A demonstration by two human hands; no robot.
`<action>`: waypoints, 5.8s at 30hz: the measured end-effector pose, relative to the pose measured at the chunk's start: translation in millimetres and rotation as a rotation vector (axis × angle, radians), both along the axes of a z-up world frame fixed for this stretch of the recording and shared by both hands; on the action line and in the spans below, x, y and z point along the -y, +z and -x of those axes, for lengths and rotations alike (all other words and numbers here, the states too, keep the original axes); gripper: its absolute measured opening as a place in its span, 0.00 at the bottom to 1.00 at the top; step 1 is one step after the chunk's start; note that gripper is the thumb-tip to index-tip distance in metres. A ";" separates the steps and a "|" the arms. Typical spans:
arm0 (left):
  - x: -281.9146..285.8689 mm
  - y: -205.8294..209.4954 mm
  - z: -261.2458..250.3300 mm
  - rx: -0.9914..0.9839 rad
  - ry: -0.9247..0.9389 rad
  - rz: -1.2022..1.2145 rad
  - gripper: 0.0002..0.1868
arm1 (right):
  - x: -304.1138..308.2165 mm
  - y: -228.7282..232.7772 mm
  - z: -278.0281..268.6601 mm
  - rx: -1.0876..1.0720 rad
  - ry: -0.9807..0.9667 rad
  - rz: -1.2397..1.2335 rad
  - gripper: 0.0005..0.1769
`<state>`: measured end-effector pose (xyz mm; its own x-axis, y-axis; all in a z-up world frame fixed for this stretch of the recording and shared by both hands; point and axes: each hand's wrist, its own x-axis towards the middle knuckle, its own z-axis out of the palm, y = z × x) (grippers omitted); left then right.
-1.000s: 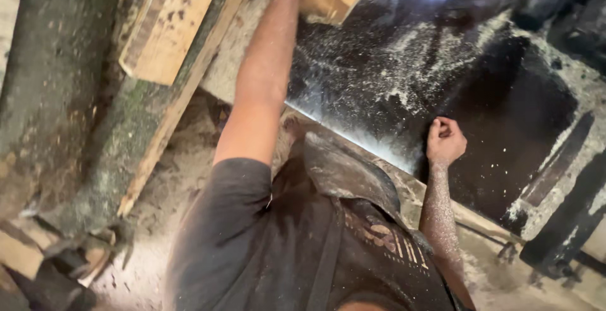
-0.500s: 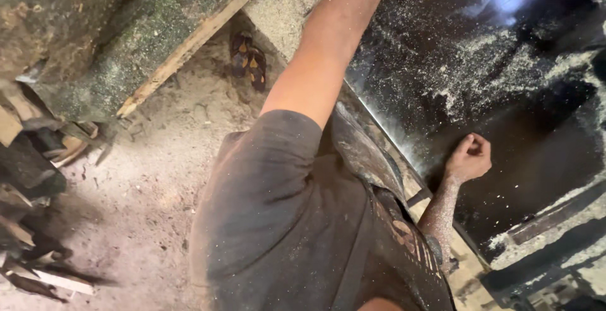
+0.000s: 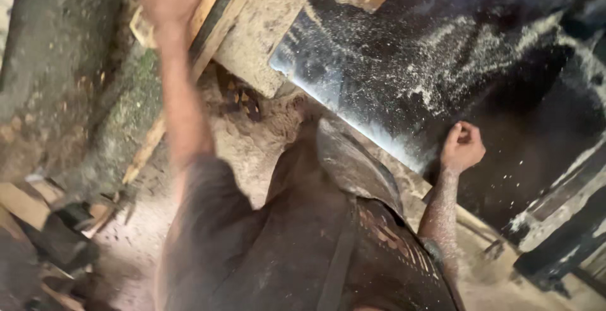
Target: The person feeds a large wooden block into a saw and removes the cut boards from the work surface.
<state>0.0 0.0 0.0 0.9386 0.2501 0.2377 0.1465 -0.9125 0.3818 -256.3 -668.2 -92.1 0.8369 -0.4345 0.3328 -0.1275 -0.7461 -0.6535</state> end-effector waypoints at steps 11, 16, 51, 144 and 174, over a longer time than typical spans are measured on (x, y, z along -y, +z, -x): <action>-30.9 47.9 21.8 -0.536 -0.069 0.320 0.39 | 9.8 -15.3 4.2 0.088 0.065 0.040 0.04; 49.3 49.3 76.4 -0.211 -0.204 0.180 0.42 | 13.1 -11.2 10.6 0.040 0.015 -0.049 0.06; 340.3 121.6 401.1 -0.443 -0.555 1.152 0.55 | -166.2 113.3 122.5 -0.226 0.381 -2.204 0.45; 391.8 -110.6 150.0 0.079 -0.725 0.241 0.18 | 33.1 -0.5 100.1 0.219 -0.003 -0.257 0.08; 393.1 -107.3 149.5 0.058 -0.767 0.315 0.17 | 37.0 -6.8 100.5 0.171 -0.320 -0.051 0.08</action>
<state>-149.5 -393.1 -107.3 0.8641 -0.3914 0.3165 -0.5004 -0.6005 0.6237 -356.8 -705.3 -98.9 0.5902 -0.6850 0.4271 -0.2352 -0.6521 -0.7208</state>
